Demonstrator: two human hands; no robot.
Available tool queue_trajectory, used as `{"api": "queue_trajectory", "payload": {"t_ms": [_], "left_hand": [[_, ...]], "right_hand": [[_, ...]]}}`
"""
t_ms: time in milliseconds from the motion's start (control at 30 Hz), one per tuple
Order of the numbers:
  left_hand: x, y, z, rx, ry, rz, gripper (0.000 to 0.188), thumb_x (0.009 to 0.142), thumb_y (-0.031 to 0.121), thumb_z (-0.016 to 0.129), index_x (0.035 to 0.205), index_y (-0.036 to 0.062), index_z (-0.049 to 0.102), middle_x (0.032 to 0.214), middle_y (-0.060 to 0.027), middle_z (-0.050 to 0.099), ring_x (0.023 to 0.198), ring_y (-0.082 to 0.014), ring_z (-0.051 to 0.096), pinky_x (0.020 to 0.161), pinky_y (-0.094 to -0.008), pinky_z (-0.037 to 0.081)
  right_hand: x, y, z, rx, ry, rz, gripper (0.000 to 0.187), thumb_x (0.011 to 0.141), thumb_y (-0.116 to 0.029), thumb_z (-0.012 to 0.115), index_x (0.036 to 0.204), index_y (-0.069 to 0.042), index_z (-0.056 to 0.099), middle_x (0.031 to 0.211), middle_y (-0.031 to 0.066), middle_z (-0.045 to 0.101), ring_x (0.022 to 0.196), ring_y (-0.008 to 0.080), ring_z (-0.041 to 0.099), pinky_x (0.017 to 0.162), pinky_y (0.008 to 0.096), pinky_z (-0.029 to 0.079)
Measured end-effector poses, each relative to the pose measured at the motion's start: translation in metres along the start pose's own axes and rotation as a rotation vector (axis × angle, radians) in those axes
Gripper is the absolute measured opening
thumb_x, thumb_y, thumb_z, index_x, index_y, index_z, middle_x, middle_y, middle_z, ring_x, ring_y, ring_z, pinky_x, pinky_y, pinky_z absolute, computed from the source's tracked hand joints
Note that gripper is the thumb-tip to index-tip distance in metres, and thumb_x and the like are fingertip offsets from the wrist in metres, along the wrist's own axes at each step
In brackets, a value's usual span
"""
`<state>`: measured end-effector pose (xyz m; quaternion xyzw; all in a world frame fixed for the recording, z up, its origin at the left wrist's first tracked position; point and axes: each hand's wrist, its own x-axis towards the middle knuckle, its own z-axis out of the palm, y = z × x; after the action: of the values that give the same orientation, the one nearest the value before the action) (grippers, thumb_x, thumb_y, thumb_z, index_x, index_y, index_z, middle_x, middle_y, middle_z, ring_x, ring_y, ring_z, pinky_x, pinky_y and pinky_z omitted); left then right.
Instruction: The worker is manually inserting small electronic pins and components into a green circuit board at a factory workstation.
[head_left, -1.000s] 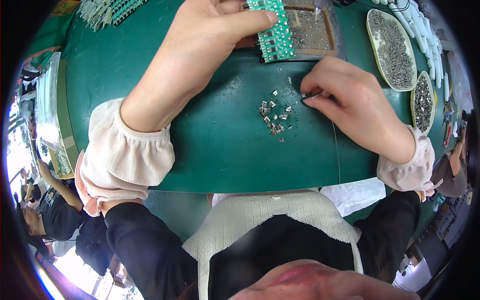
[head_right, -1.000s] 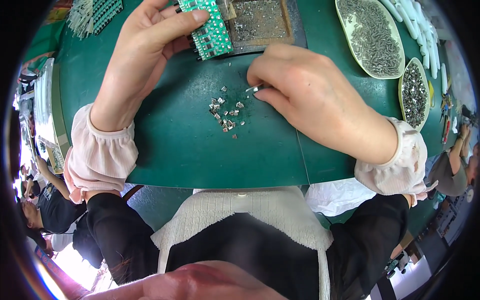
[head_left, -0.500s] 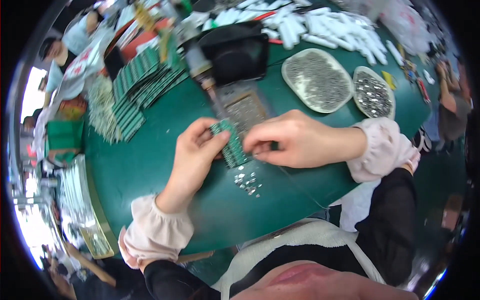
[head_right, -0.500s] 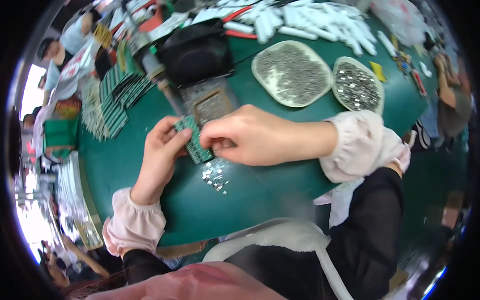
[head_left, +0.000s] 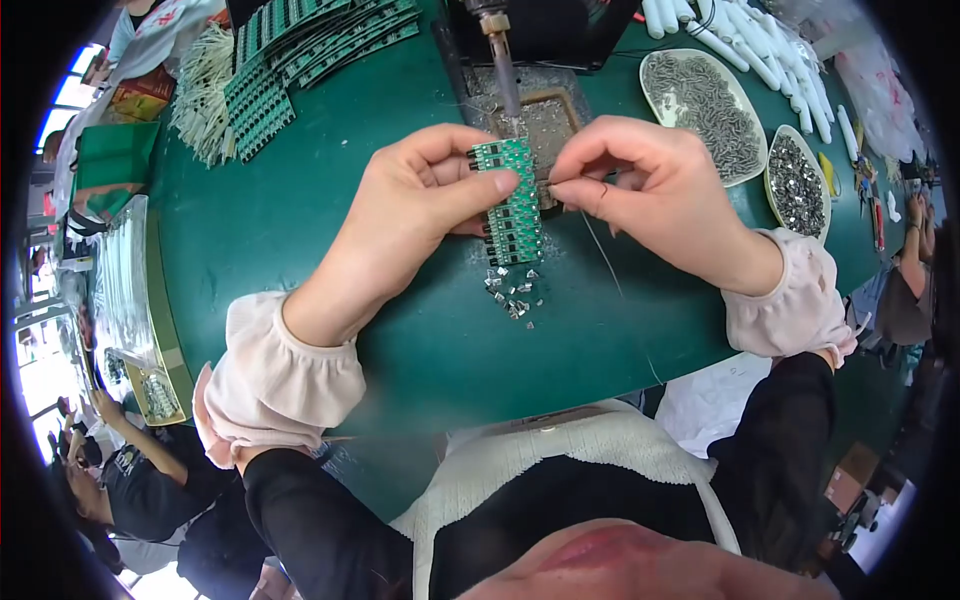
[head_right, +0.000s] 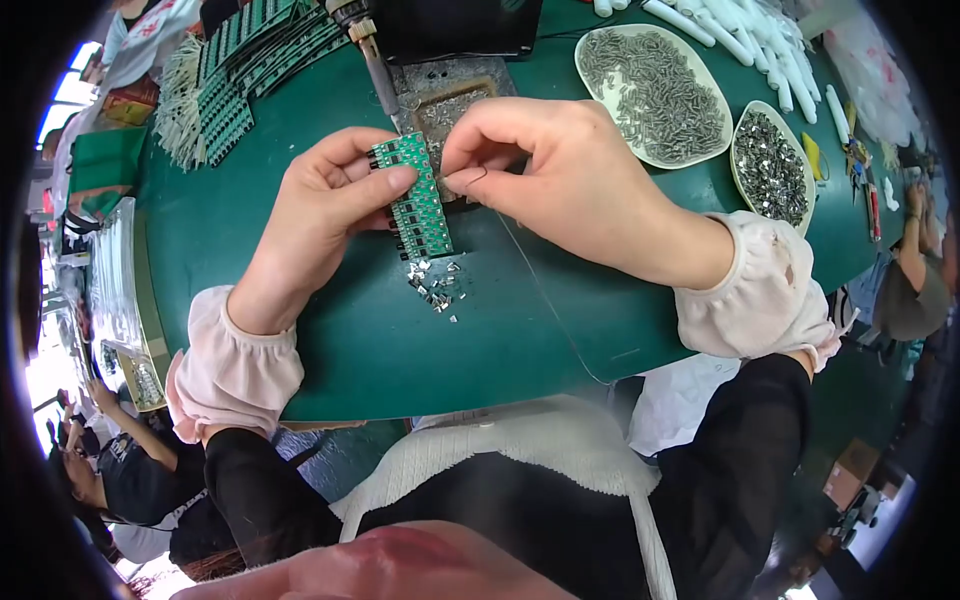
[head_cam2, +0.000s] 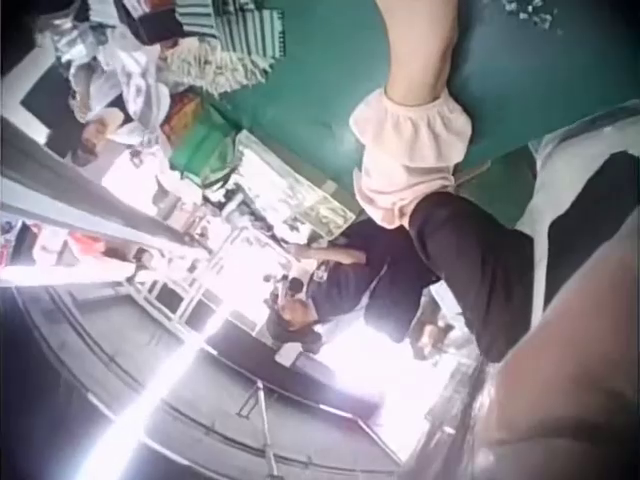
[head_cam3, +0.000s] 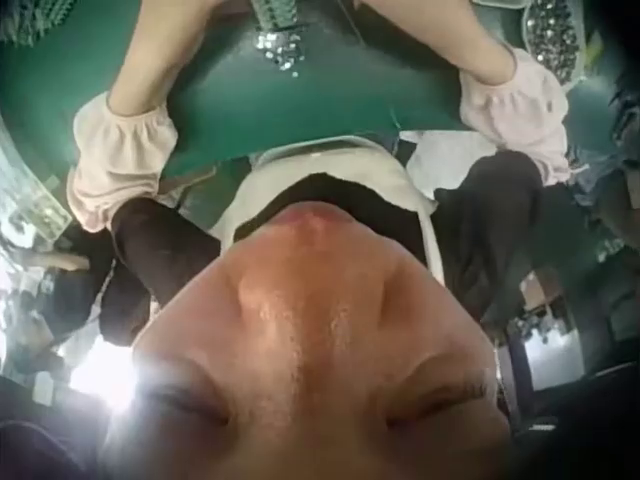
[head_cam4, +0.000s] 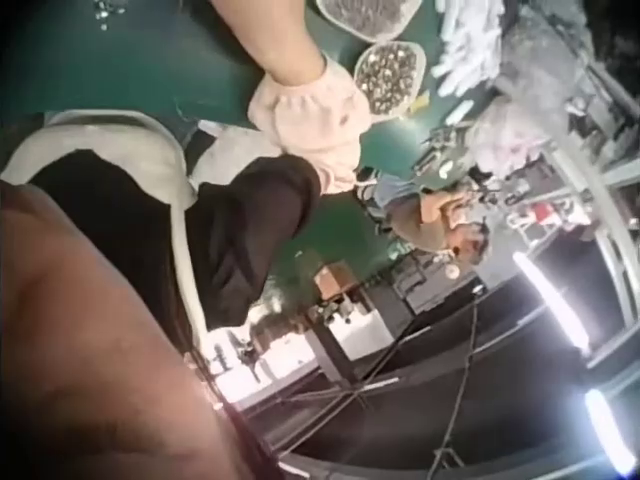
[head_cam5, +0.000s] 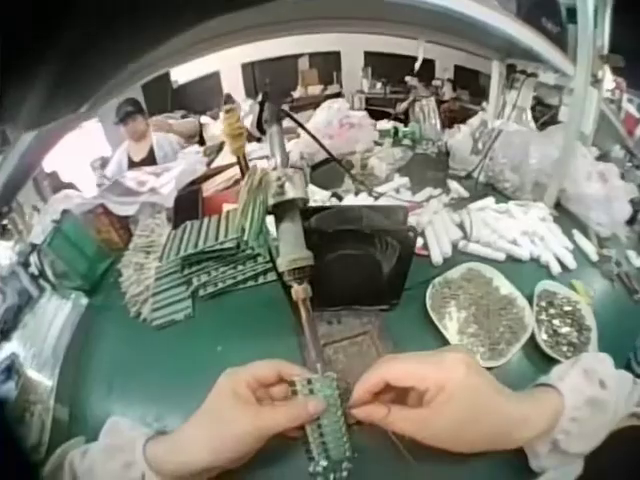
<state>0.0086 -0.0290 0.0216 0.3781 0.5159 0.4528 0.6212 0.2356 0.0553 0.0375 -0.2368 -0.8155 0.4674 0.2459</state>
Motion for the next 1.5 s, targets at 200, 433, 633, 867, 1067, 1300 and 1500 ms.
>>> {"api": "queue_trajectory", "payload": {"t_ms": [200,433,633,867,1067,1300,1500], "left_hand": [[0.000,-0.003,-0.004,-0.060,-0.031,-0.052,0.035,0.095,0.014,0.075,0.124,0.0020,0.059,0.100,-0.0052,0.077,0.083,-0.0075,0.070,0.070,-0.0200,0.054],[0.001,-0.001,-0.002,-0.045,-0.051,-0.082,0.029,0.098,0.010,0.070,0.124,0.0047,0.059,0.099,-0.0035,0.075,0.084,-0.0077,0.072,0.068,-0.0204,0.058],[0.002,-0.002,-0.005,-0.066,-0.081,-0.074,0.026,0.099,0.010,0.069,0.122,0.0049,0.059,0.099,-0.0036,0.075,0.084,-0.0077,0.071,0.069,-0.0209,0.058],[0.000,0.002,0.001,-0.090,-0.080,-0.054,0.024,0.098,0.008,0.069,0.119,0.0039,0.058,0.098,-0.0027,0.074,0.082,-0.0067,0.069,0.070,-0.0210,0.055],[-0.001,0.001,0.004,-0.029,-0.099,0.005,0.024,0.096,0.003,0.069,0.116,0.0022,0.056,0.097,-0.0039,0.073,0.081,-0.0064,0.068,0.068,-0.0215,0.053],[-0.001,0.000,0.005,-0.001,-0.110,0.020,0.027,0.096,0.002,0.069,0.119,0.0058,0.054,0.105,-0.0024,0.073,0.087,-0.0066,0.069,0.068,-0.0206,0.056],[0.001,-0.001,0.004,-0.002,-0.108,0.035,0.026,0.097,0.002,0.068,0.117,0.0061,0.053,0.103,-0.0025,0.072,0.086,-0.0065,0.069,0.067,-0.0200,0.056]], "right_hand": [[-0.003,0.005,0.006,-0.003,0.028,-0.030,0.009,0.091,0.002,0.072,0.099,0.001,0.070,0.095,0.0016,0.069,0.070,0.0007,0.060,0.054,0.0158,0.045],[0.000,0.009,0.010,-0.070,0.046,-0.167,0.012,0.086,0.005,0.076,0.096,0.000,0.071,0.092,0.0026,0.066,0.071,0.0062,0.062,0.057,0.0207,0.048],[0.001,0.007,0.006,-0.367,0.059,-0.348,0.022,0.079,0.002,0.081,0.098,-0.004,0.073,0.091,0.0044,0.062,0.071,0.0116,0.061,0.059,0.0232,0.048],[0.000,0.010,0.001,-0.396,-0.012,-0.222,0.033,0.073,0.001,0.084,0.103,-0.005,0.071,0.087,0.0041,0.060,0.073,0.0144,0.061,0.060,0.0268,0.049],[0.002,0.010,0.003,-0.411,-0.004,-0.299,0.034,0.071,0.003,0.084,0.101,-0.005,0.072,0.086,0.0045,0.060,0.072,0.0153,0.062,0.058,0.0271,0.049],[0.002,0.011,0.000,-0.392,-0.005,-0.287,0.034,0.070,0.005,0.083,0.101,-0.004,0.073,0.086,0.0040,0.061,0.071,0.0133,0.061,0.057,0.0257,0.048],[0.003,0.011,-0.001,-0.393,-0.002,-0.316,0.032,0.070,0.004,0.084,0.099,-0.005,0.073,0.085,0.0038,0.060,0.071,0.0126,0.061,0.057,0.0247,0.047]]}}
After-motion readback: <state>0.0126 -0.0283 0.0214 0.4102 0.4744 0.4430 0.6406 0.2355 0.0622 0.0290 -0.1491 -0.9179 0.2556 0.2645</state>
